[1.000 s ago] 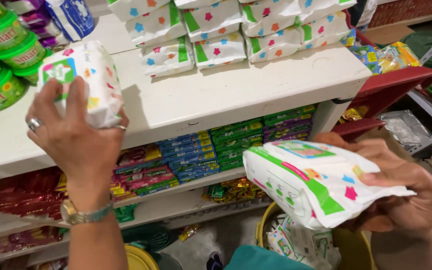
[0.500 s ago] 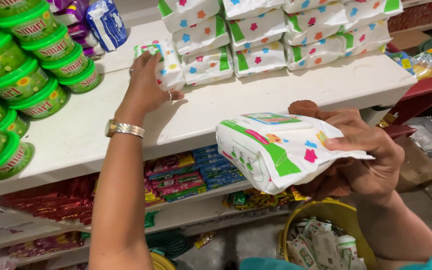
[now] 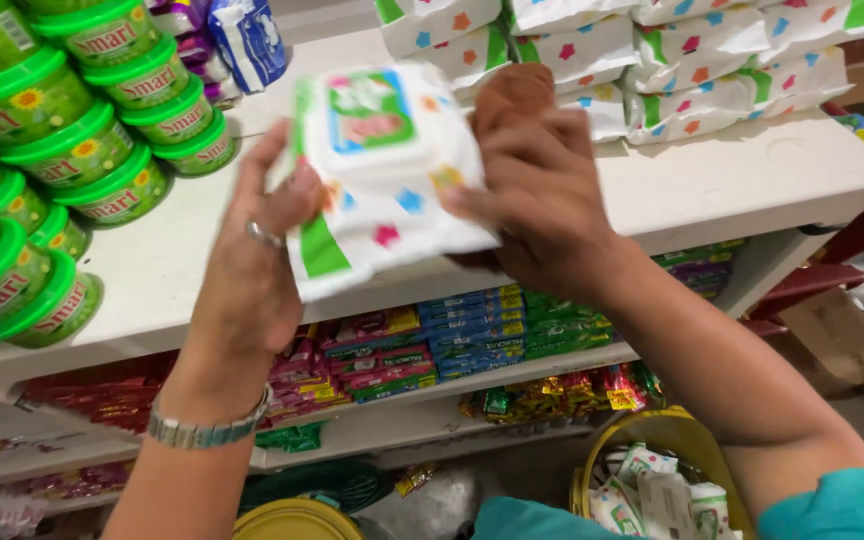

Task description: Cleaning individual packs of baby wipes with a cloth and arranging them on a store shelf.

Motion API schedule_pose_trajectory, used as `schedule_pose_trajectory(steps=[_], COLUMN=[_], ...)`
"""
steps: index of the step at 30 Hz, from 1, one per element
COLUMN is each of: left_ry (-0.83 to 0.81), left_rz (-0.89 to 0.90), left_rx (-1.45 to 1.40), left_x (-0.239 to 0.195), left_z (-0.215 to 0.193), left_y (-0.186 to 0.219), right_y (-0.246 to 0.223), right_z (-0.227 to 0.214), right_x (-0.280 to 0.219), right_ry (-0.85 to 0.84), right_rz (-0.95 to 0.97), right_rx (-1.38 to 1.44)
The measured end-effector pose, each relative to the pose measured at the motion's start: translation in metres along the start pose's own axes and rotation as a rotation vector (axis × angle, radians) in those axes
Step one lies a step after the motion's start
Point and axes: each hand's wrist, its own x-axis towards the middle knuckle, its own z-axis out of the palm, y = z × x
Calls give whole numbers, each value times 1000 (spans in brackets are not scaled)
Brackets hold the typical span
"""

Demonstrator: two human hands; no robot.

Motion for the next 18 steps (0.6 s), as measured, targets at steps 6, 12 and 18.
schedule_pose_trajectory(steps=[6,12,18], left_ry=[359,337,381], left_rz=[164,94,-26], left_rx=[-83,-38,256], left_x=[66,127,155], left_z=[-63,-92,-82], left_y=[-26,-47,-70], right_y=[23,3,0], right_z=[55,32,25], right_x=[18,-2,-21], right_ry=[-89,-185,-256], right_rz=[185,303,376], right_rx=[-262,-311,-270])
